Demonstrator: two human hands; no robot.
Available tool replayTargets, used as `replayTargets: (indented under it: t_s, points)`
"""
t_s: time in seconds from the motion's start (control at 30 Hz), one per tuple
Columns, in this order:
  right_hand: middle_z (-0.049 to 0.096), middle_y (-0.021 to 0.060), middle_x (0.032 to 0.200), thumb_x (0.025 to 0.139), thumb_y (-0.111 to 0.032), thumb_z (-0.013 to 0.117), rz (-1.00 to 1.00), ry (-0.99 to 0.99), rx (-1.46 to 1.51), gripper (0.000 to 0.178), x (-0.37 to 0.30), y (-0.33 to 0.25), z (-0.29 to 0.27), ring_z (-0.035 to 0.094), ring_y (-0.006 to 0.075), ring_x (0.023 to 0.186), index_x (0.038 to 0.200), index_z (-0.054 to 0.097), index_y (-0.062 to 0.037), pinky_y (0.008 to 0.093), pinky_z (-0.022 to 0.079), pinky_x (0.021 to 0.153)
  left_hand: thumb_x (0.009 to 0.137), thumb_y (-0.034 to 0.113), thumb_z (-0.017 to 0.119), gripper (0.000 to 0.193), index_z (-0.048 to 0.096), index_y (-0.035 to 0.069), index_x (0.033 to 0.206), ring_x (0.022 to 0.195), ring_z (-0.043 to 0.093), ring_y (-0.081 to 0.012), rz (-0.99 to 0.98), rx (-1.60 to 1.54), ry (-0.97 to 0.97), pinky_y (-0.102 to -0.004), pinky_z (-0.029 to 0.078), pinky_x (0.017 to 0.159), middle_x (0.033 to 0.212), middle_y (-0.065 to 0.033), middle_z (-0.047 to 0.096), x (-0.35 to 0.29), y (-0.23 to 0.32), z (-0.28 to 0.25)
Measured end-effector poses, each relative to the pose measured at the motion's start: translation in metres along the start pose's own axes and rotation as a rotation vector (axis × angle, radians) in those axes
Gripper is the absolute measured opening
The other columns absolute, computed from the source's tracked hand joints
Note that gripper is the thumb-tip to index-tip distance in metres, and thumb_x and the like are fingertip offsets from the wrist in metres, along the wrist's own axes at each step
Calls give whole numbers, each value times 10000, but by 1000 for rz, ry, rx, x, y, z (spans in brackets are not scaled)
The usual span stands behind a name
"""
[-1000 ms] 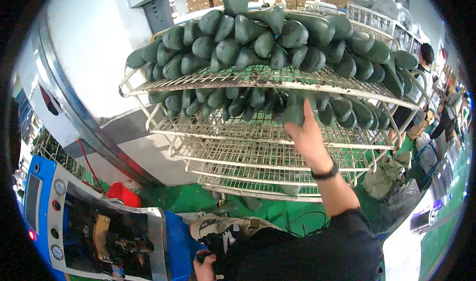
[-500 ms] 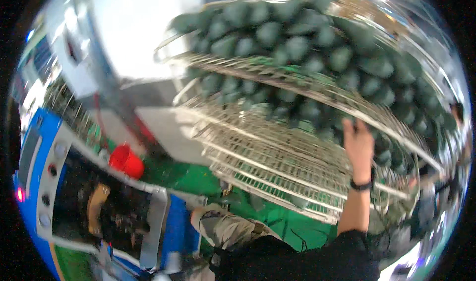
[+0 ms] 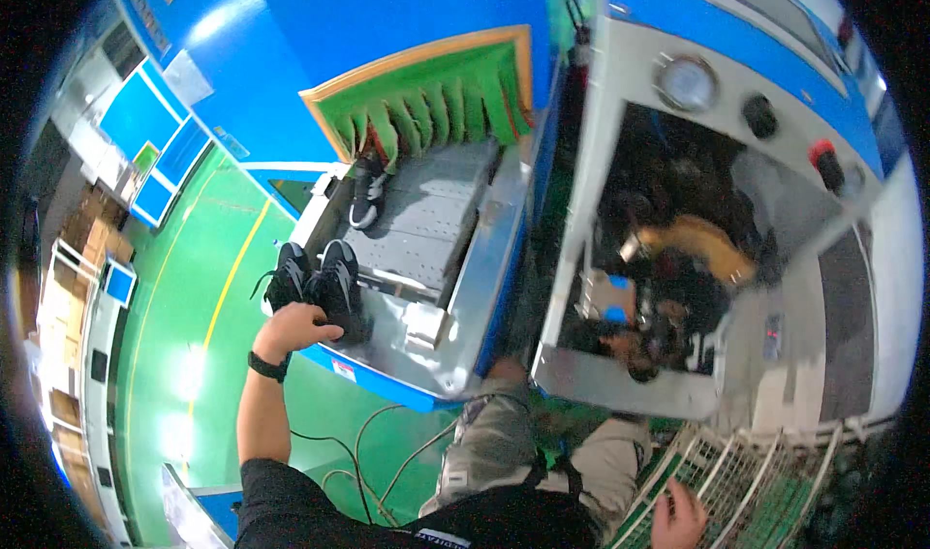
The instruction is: Using a lasting machine to shape shoe uppers over lasts during the assembly process.
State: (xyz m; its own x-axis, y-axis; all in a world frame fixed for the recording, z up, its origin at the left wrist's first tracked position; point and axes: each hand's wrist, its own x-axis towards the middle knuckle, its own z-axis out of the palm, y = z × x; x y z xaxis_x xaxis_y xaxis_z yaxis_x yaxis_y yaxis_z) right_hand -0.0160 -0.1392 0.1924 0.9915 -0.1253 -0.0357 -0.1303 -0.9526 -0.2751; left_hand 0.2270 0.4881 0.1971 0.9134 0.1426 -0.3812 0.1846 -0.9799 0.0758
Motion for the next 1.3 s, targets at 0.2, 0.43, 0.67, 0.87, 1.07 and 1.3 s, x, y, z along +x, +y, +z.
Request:
replayTargets:
  t_s: [0.2,0.43,0.67,0.87,1.07,1.3]
  points:
    - [667,191,1281,1059,-362,568,190,-356,301,433,28,-29,44,612,380,1185,1369,635,-67,460,486,1027,886,501,662,549,742,-41,869,801,734,-314,-28,-229,603,-451,546,755,795,-217,720,170,4,-72]
    - [641,182,1316,1061,-343,551,424,-382,385,453,18,-55,53,597,327,1198,1400,596,-45,417,460,1043,746,340,875,823,492,25,1403,1216,600,-398,-274,-611,733,-464,493,1034,1305,-215,629,359,48,40]
    - [590,232,1361,1020,-363,628,368,-359,606,534,-39,44,157,598,430,1154,1471,545,-91,483,493,989,750,150,750,489,576,40,1194,1193,562,-350,-37,-31,968,-461,410,1020,1246,-137,614,313,22,11]
    - [554,273,1340,969,-287,703,-280,-89,500,602,49,-30,122,592,476,1082,1521,505,-148,513,516,910,722,6,727,647,524,19,1336,1270,514,-390,354,-139,1426,-509,356,1124,1324,-174,579,125,98,-64]
    - [558,235,1424,886,-208,806,-455,61,1212,934,83,-145,72,632,310,1191,1600,242,3,405,515,990,664,27,888,865,434,31,1401,1280,528,-288,616,-967,988,-411,395,1125,1381,-147,533,-80,195,1]
    - [539,135,1442,853,-233,838,-345,-146,1657,843,57,-117,44,539,268,1306,1525,377,-16,417,418,1129,696,78,946,1109,270,11,1573,1340,469,-177,764,-1560,-248,-379,382,1155,1460,-83,493,-168,270,105]
